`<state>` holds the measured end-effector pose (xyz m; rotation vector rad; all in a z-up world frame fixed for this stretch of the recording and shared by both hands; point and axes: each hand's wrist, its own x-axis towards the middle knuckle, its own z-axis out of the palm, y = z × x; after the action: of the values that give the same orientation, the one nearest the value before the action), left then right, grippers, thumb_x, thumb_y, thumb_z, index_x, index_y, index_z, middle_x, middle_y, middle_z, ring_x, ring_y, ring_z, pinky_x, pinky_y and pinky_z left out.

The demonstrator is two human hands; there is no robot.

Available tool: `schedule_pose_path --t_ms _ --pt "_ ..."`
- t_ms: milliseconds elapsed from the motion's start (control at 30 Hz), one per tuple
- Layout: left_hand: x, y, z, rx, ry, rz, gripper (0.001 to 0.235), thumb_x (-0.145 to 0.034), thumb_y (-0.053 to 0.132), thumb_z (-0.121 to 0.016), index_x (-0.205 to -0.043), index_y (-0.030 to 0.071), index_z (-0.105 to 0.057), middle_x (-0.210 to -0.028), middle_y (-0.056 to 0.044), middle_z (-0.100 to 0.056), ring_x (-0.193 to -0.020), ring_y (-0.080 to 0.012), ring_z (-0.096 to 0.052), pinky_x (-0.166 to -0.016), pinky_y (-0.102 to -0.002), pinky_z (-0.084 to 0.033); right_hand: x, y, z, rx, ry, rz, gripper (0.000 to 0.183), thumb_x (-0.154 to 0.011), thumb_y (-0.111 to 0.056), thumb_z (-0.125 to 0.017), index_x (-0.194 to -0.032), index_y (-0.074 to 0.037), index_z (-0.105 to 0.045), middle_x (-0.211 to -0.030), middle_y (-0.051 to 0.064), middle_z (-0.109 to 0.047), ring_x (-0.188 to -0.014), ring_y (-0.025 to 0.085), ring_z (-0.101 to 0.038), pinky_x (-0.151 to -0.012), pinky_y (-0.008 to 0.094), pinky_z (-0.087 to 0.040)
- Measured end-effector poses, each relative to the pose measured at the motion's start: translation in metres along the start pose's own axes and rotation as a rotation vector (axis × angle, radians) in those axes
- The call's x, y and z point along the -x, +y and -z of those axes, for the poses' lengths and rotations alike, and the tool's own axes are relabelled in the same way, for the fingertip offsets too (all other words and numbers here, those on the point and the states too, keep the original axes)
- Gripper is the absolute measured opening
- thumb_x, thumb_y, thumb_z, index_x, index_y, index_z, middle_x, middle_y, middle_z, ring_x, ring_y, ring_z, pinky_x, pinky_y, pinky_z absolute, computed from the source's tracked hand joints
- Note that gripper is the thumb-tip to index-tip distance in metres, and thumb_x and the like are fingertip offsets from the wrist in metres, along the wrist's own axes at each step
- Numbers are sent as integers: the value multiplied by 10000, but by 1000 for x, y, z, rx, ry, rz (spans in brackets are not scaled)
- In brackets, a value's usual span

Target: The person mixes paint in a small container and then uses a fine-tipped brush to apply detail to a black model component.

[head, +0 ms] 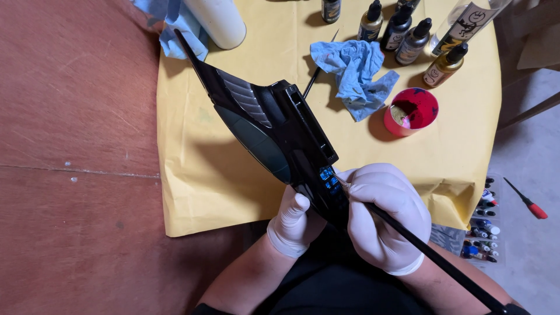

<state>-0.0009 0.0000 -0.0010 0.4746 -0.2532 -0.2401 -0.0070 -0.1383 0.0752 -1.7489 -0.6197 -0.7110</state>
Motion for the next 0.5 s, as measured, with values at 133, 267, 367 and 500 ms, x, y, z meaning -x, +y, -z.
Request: schedule_pose_path --t_ms 133,267,367,500 --pt "0 0 -1 -7 -14 5 590 -958 425 -798 -1296 -27 -624 -1230 -136 -706 -1179 -289 -672 -1067 -426 -527 0 0 0 0 1 0 137 -937 71 -593 -1070 46 -573 -943 192 -645 -841 341 -687 -826 405 -622" --pt "0 1 0 -3 -30 16 602 -973 425 -792 -1330 -26 -615 -1273 -144 -697 -1221 -304 -660 -1101 -449 -518 2 1 0 -3 -2 -2 138 -940 72 -582 -1073 41 -561 -946 195 -636 -845 342 -683 -836 408 -631" --pt "1 0 1 -10 -29 1 626 -977 427 -783 -1352 -39 -600 -1297 -165 -689 -1242 -326 -651 -1118 -475 -510 2 1 0 -5 9 5 135 -939 61 -572 -1072 39 -564 -946 190 -640 -841 338 -681 -827 406 -627" --pt "1 -1 2 -3 -17 1 600 -969 416 -798 -1336 -22 -617 -1275 -151 -699 -1219 -317 -661 -1092 -461 -521 2 1 0 -11 7 3 129 -944 49 -581 -1072 37 -563 -941 189 -636 -839 339 -680 -825 407 -632"
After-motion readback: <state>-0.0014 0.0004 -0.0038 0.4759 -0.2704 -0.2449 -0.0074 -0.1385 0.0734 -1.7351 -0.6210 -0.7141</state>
